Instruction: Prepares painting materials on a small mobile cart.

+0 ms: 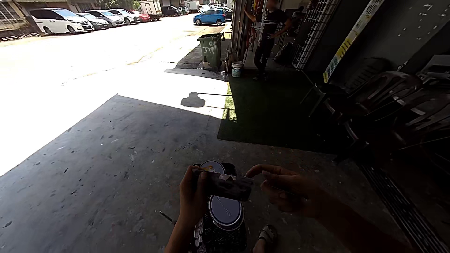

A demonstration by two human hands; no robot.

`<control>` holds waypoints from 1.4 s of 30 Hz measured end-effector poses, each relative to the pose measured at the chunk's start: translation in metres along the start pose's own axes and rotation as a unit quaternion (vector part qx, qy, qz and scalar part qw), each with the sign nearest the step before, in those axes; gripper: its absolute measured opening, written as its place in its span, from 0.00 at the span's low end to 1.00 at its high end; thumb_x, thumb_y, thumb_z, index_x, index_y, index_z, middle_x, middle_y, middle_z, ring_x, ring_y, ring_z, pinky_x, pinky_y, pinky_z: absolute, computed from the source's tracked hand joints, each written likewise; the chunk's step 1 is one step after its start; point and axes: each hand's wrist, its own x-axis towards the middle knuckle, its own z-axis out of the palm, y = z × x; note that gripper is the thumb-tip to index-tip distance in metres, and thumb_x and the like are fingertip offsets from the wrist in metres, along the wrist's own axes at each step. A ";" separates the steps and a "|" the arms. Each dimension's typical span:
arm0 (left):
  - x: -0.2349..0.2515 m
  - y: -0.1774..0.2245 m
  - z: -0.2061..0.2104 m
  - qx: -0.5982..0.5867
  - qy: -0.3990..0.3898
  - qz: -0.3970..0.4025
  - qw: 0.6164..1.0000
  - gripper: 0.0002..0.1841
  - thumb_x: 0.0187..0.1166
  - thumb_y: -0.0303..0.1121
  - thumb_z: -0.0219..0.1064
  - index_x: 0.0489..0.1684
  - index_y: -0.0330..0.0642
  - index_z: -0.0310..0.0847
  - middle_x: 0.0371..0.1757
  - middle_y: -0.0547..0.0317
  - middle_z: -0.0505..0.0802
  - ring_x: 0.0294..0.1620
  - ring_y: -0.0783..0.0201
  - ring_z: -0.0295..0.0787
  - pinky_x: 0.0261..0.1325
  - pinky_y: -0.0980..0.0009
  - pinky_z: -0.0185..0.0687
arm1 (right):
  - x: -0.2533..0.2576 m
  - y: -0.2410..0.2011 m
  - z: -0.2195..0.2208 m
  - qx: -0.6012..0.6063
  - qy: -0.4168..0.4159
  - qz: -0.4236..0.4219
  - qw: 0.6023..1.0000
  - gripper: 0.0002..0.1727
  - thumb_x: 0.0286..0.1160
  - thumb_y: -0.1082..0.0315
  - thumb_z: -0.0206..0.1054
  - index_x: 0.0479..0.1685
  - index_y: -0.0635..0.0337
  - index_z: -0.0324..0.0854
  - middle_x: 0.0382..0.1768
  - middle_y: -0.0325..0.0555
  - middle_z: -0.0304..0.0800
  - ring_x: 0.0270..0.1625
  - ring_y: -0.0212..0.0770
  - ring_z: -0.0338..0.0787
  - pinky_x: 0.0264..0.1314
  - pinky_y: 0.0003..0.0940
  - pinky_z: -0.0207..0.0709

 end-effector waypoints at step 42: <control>-0.038 0.035 0.022 0.067 0.197 -0.096 0.974 0.12 0.90 0.32 0.55 0.33 0.39 0.74 0.21 0.64 0.81 0.20 0.73 0.79 0.26 0.79 0.81 | 0.016 0.036 0.008 -0.463 0.430 -0.337 0.698 0.16 0.80 0.60 0.67 0.62 0.53 0.82 0.34 0.40 0.94 0.32 0.36 0.93 0.32 0.28 0.89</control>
